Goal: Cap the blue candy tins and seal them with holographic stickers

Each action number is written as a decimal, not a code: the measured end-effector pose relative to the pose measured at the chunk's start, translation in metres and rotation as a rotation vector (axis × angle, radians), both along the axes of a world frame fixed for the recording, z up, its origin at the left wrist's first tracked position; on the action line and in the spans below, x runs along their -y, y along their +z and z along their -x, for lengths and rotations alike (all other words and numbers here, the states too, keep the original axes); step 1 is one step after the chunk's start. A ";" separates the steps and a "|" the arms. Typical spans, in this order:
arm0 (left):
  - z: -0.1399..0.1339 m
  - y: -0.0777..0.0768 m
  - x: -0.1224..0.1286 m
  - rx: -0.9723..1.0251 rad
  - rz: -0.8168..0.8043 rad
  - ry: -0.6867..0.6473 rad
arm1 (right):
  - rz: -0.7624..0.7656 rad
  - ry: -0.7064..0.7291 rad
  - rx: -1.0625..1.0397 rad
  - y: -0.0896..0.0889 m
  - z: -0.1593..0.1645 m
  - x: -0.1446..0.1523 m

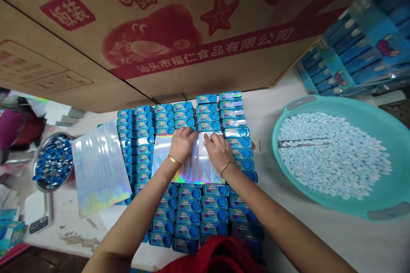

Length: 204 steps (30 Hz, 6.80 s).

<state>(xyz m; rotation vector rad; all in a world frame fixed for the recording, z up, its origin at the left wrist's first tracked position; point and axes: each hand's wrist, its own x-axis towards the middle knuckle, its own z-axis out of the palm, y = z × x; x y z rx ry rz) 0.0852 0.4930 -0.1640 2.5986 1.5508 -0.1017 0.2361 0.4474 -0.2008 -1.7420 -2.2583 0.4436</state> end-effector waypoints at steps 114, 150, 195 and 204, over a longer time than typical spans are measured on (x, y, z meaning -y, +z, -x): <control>-0.002 0.070 0.090 0.963 0.003 0.594 | 0.167 -0.185 -0.616 0.026 -0.006 0.013; -0.153 -0.008 0.034 0.372 0.082 0.659 | 0.155 -0.293 0.164 0.027 -0.119 0.026; -0.027 0.062 0.099 1.436 0.239 0.891 | 0.387 -0.347 -1.171 0.056 -0.014 0.061; -0.112 0.015 0.100 1.259 0.320 0.760 | 0.102 -0.508 -0.692 0.053 -0.101 0.075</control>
